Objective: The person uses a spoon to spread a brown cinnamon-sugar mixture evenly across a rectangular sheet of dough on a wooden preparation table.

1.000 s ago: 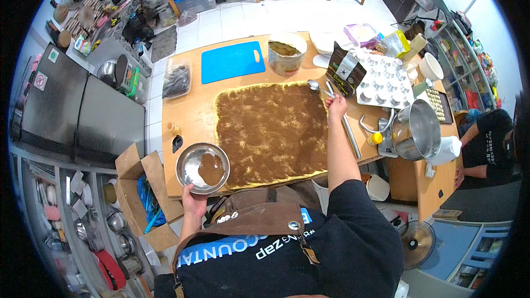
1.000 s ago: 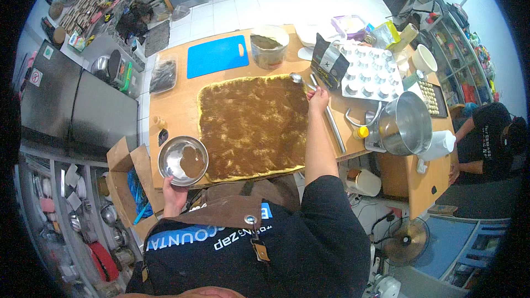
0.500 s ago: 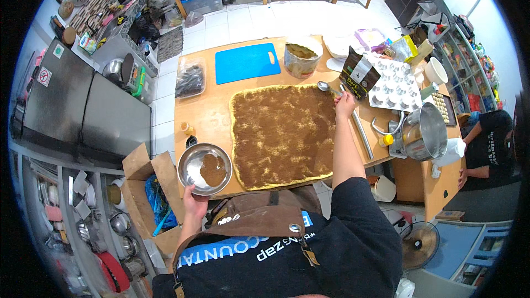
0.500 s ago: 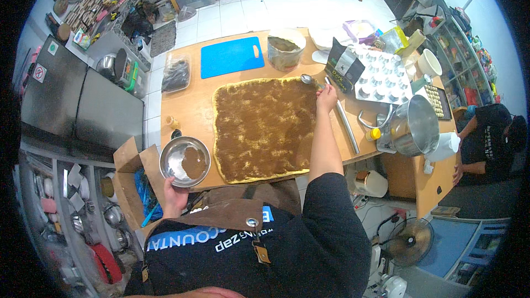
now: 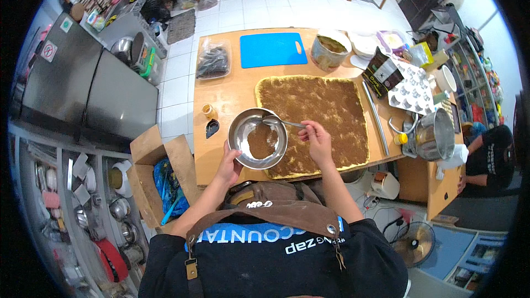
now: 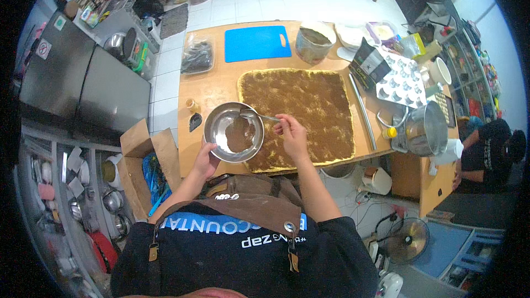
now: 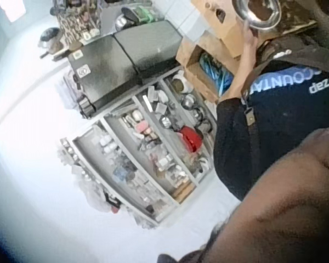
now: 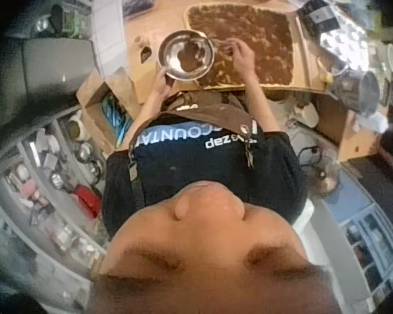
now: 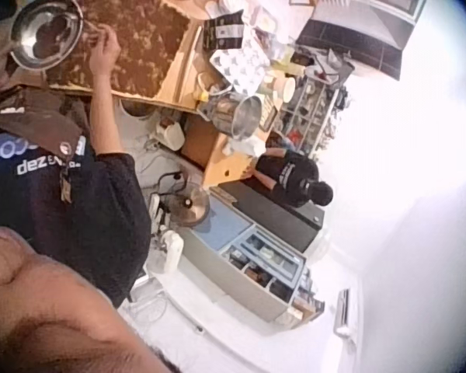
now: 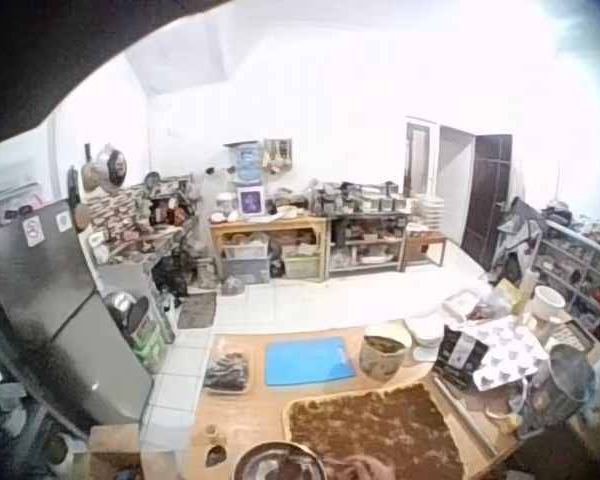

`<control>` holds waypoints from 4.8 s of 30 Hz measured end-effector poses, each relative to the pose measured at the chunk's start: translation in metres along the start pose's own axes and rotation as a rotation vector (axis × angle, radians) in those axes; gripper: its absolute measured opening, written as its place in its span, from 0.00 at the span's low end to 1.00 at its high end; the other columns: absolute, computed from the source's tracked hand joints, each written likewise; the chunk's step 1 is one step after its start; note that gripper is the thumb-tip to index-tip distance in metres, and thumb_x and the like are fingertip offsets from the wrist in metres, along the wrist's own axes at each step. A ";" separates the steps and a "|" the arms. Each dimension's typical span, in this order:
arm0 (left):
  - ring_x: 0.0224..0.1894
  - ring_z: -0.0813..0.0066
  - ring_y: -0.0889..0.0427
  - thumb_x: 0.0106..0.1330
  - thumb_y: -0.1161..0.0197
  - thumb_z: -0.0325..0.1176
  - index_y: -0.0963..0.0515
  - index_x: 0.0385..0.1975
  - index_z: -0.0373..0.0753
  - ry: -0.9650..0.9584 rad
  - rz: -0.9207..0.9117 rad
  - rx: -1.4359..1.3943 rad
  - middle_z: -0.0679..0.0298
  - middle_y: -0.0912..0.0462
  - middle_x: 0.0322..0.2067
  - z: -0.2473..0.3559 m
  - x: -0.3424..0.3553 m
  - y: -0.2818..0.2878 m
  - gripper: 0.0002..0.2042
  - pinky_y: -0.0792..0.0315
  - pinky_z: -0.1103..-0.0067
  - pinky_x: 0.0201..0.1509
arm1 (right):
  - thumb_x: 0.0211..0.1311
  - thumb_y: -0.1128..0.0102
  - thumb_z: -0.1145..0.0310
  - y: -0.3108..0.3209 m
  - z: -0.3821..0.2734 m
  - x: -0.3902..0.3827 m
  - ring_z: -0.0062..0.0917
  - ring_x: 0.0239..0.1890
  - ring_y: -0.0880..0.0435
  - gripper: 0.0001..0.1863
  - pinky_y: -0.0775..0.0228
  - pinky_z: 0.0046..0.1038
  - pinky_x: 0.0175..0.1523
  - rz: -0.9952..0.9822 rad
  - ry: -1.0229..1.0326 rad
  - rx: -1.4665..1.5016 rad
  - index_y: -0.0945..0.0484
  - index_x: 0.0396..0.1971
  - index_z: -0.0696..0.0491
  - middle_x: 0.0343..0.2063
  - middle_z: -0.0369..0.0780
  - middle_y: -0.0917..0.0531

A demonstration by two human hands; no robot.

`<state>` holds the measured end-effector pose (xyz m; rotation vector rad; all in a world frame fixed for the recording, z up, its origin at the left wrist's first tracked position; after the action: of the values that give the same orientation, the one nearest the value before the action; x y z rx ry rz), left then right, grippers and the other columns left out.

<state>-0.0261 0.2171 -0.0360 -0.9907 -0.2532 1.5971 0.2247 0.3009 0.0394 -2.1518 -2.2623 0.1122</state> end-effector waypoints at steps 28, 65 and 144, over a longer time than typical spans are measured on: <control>0.49 0.66 0.30 0.51 0.49 0.35 0.37 0.49 0.41 0.041 0.127 -0.102 0.62 0.30 0.47 0.000 -0.009 0.039 0.22 0.36 0.68 0.54 | 0.64 0.59 0.64 0.202 0.057 0.099 0.20 0.18 0.28 0.11 0.34 0.19 0.22 0.684 0.027 0.300 0.34 0.38 0.57 0.20 0.40 0.26; 0.46 0.63 0.27 0.57 0.54 0.34 0.30 0.37 0.34 0.180 0.069 -0.224 0.54 0.25 0.41 -0.004 0.000 0.058 0.13 0.32 0.68 0.52 | 0.62 0.55 0.61 0.005 0.040 -0.039 0.16 0.24 0.28 0.21 0.34 0.19 0.27 -0.175 -0.350 -0.122 0.42 0.53 0.52 0.25 0.35 0.27; 0.63 0.62 0.50 0.66 0.63 0.41 0.50 0.59 0.33 -0.265 0.488 1.553 0.55 0.50 0.61 0.115 0.066 0.233 0.25 0.58 0.69 0.64 | 0.61 0.53 0.66 0.141 0.081 -0.123 0.14 0.17 0.32 0.11 0.40 0.15 0.20 0.277 -0.385 -0.569 0.29 0.38 0.56 0.20 0.35 0.26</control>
<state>-0.2694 0.2465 -0.1456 0.4116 1.0102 1.7111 0.3665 0.1819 -0.0459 -2.9574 -2.3857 -0.1486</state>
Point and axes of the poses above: each hand's wrist, its own x-axis towards the middle knuckle, its own y-axis out of the back of the hand, z = x × y, the point moved 6 cm from there along x, towards the middle knuckle
